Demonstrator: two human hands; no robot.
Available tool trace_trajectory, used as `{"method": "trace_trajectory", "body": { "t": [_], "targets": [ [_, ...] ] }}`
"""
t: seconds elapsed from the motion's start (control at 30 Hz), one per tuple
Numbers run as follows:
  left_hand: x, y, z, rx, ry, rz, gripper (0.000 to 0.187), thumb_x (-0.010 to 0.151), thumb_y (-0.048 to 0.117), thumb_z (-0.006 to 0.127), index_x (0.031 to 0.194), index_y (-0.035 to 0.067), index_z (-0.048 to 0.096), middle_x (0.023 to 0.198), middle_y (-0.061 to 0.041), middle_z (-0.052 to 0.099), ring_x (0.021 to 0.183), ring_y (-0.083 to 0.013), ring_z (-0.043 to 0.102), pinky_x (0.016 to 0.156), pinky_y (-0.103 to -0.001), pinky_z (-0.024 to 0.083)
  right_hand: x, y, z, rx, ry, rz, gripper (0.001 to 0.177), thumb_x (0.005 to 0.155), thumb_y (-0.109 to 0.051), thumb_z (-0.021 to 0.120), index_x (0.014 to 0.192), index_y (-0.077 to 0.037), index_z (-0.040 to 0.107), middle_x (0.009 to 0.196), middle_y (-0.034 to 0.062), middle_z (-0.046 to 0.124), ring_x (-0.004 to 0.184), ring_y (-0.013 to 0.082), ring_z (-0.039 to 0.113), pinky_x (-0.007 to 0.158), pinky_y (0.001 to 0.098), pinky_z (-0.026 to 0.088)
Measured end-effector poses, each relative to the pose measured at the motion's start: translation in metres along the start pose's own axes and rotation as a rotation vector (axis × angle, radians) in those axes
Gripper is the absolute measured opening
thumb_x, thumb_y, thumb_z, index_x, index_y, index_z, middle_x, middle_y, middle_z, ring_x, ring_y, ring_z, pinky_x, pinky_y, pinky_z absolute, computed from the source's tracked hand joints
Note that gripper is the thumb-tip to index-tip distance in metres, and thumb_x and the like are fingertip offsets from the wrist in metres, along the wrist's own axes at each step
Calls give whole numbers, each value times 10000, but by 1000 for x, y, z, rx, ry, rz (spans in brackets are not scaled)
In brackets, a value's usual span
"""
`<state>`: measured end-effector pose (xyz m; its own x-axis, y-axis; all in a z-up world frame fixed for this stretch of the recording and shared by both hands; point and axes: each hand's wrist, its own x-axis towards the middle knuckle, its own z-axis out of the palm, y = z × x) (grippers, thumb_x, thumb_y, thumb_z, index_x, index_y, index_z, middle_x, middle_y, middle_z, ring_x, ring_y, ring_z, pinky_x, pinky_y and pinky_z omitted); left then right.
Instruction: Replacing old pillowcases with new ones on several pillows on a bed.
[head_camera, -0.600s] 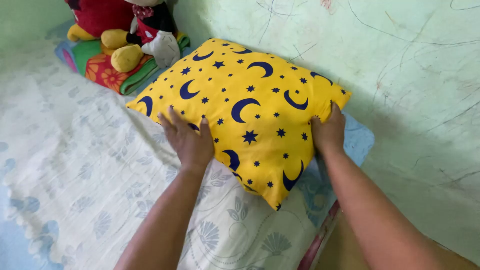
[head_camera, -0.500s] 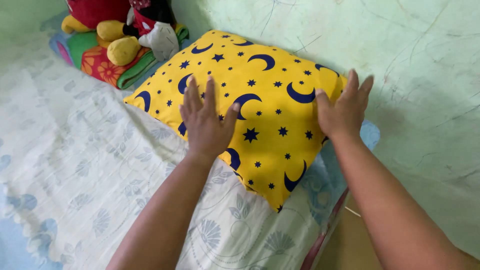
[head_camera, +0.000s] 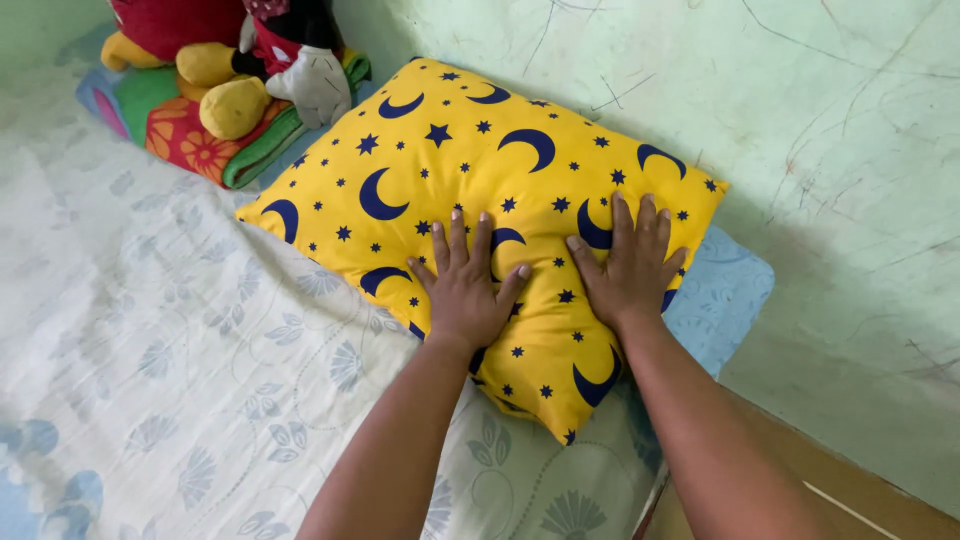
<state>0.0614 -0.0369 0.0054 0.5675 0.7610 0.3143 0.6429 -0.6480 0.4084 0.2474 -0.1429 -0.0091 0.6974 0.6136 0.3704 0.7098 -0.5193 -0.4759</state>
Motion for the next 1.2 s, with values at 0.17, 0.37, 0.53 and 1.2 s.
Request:
{"method": "trace_trajectory", "body": {
  "t": [0.17, 0.37, 0.53, 1.2],
  "targets": [
    [-10, 7, -14, 25, -54, -34, 931, 892, 748, 482, 1619, 210, 260, 1699, -143, 144, 1570, -392, 58, 1142, -761, -13, -1, -1, -4, -2, -22, 3, 903, 901, -745, 512, 1613, -231, 299, 1699, 183, 164, 1562, 428, 98, 1134, 767, 62],
    [-52, 35, -46, 26, -217, -58, 1135, 808, 810, 557, 1628, 142, 146, 1705, -181, 58, 1576, -385, 17, 1149, -751, 4, 6, 0, -11, -22, -98, 11, 923, 876, -772, 474, 1612, -261, 250, 1704, 159, 120, 1561, 401, 71, 1133, 756, 71],
    [-111, 71, -78, 49, -448, -54, 1361, 656, 752, 761, 1630, 132, 40, 1705, -191, -37, 1576, -383, -50, 1163, -721, 20, -10, -1, -29, -85, -180, 21, 923, 883, -777, 440, 1618, -272, 202, 1704, 148, 92, 1563, 394, 59, 1135, 743, 119],
    [-339, -28, -242, 49, -183, -263, 790, 883, 498, 699, 1511, 100, 430, 1637, -186, 298, 1465, -374, 355, 1173, -450, 348, -199, -125, -98, 132, -157, -533, 744, 874, -481, 672, 1486, -98, 493, 1566, 246, 400, 1416, 473, 370, 1111, 566, 325]
  ]
}}
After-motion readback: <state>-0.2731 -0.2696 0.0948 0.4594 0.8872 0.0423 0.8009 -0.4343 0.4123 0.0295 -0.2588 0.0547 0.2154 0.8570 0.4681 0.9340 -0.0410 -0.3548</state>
